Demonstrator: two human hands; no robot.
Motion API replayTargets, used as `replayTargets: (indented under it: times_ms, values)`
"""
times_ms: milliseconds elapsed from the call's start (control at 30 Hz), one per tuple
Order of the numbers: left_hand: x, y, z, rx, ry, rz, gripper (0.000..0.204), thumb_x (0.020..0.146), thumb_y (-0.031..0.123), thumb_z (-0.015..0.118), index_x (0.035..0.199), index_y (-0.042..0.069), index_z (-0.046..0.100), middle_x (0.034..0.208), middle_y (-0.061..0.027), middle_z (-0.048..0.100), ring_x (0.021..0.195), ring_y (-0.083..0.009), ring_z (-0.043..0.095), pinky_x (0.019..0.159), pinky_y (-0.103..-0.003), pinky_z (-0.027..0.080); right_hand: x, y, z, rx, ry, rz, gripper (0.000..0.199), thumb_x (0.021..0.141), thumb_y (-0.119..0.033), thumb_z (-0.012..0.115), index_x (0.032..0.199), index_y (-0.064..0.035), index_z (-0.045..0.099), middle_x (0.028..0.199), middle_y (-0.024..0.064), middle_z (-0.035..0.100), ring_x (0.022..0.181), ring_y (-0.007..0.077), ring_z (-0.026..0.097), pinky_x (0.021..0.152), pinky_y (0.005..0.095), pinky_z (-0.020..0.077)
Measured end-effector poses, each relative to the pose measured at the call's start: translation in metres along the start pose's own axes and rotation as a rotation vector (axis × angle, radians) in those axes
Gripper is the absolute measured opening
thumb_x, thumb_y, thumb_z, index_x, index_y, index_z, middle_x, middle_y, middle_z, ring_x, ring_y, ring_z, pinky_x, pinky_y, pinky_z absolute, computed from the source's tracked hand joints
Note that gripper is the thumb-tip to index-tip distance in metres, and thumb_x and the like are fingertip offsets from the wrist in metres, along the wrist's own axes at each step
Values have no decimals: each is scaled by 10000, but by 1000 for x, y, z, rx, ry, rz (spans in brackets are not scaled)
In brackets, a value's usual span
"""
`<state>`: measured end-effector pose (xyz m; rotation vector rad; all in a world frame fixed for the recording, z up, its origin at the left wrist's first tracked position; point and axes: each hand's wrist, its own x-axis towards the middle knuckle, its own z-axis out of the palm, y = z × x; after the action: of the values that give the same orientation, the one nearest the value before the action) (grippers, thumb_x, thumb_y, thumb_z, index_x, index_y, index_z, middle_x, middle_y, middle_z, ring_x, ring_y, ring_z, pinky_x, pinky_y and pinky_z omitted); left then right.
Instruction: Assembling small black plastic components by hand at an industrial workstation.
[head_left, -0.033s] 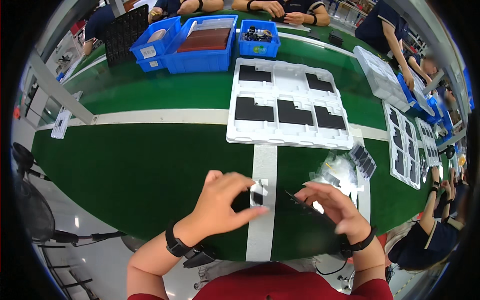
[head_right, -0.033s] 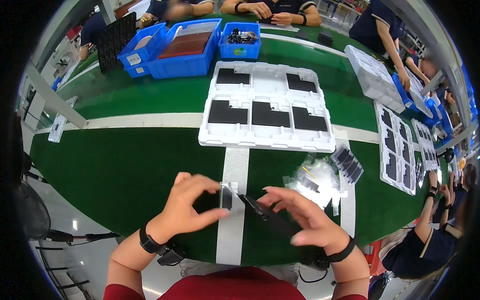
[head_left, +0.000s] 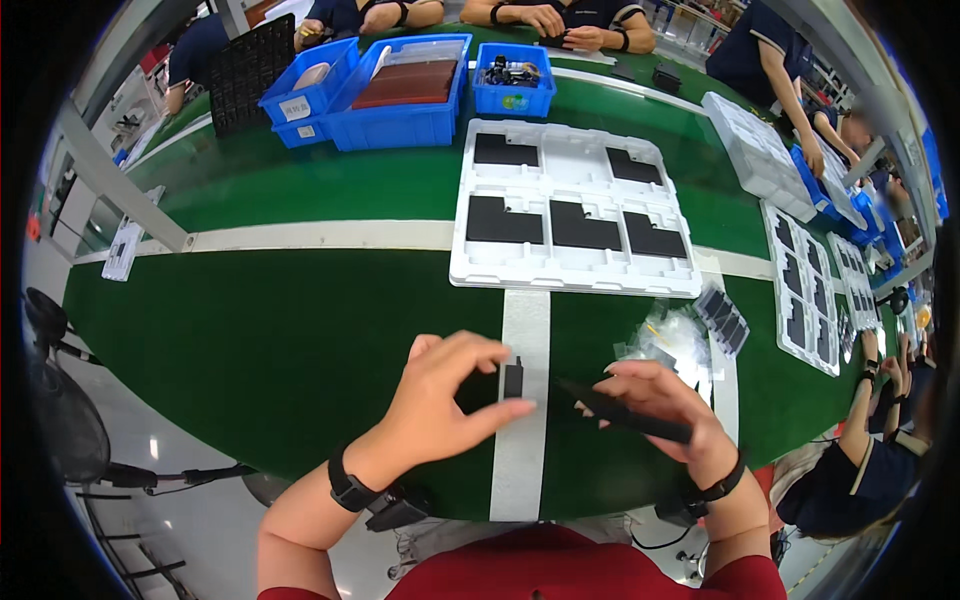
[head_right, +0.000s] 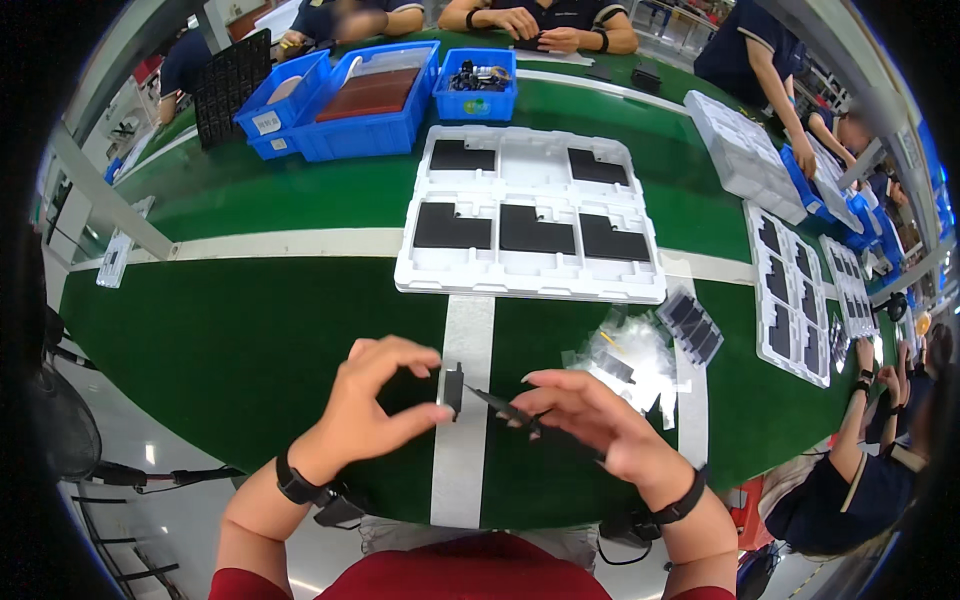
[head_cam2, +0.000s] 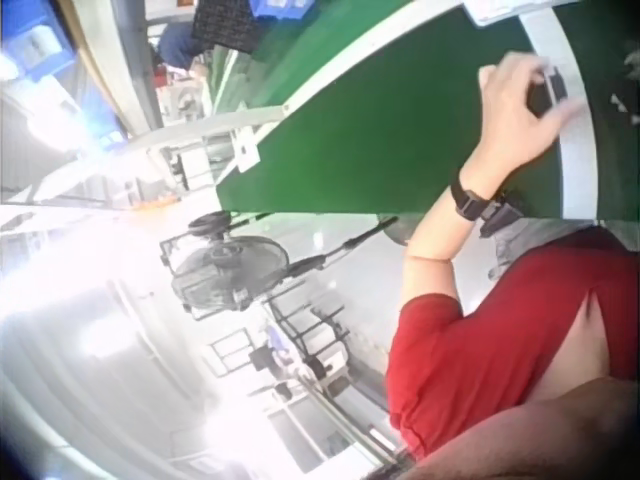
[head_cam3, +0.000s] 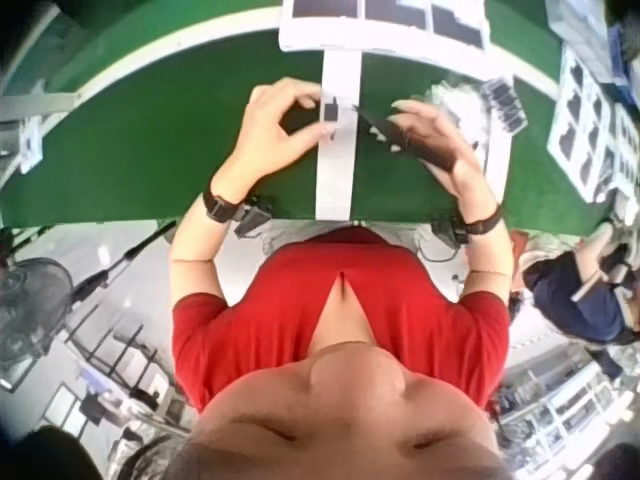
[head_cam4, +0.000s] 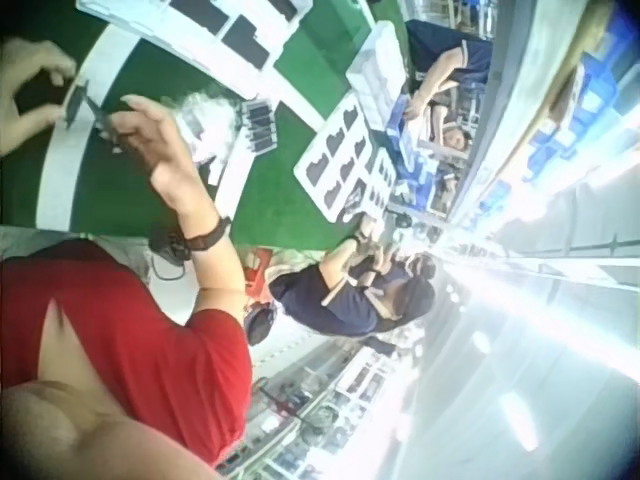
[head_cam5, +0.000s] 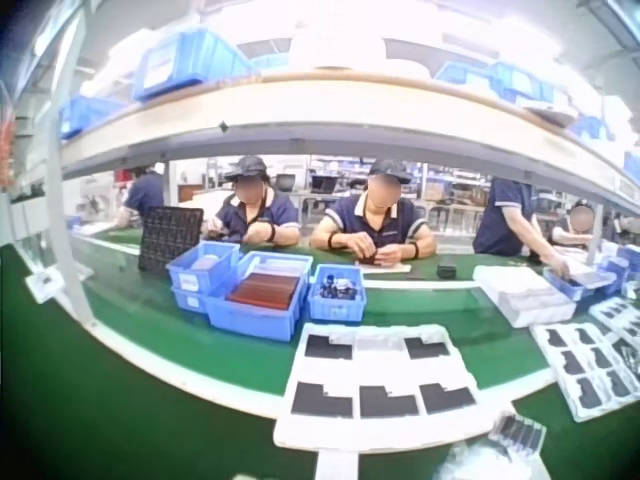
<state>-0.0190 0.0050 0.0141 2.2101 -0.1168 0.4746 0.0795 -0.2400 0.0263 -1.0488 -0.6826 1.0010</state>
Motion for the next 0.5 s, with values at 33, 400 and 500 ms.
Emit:
replayTargets:
  times_ms: [33, 400, 500]
  values:
    - [7, 2, -2, -153, 8, 2, 325, 711, 205, 730, 972, 61, 600, 808, -32, 605, 735, -156, 576, 755, -301, 362, 3, 2, 3, 201, -44, 11, 821, 737, -632, 552, 1301, -62, 374, 1286, 209, 404, 1153, 331, 429, 912, 375, 354]
    - [49, 92, -31, -668, -157, -171, 93, 832, 60, 614, 850, -31, 621, 796, -38, 629, 748, -83, 553, 693, -235, 445, 16, -7, 37, 731, -242, -119, 884, 751, -755, 314, 1311, -72, 362, 1235, 206, 405, 1075, 309, 419, 840, 370, 375]
    - [49, 103, -38, -591, -186, -144, 69, 814, 46, 632, 828, -21, 631, 771, -31, 627, 720, -74, 547, 671, -229, 437, 15, -15, 42, 705, -273, -144, 886, 749, -758, 313, 1307, -72, 366, 1206, 205, 422, 1057, 308, 425, 830, 372, 376]
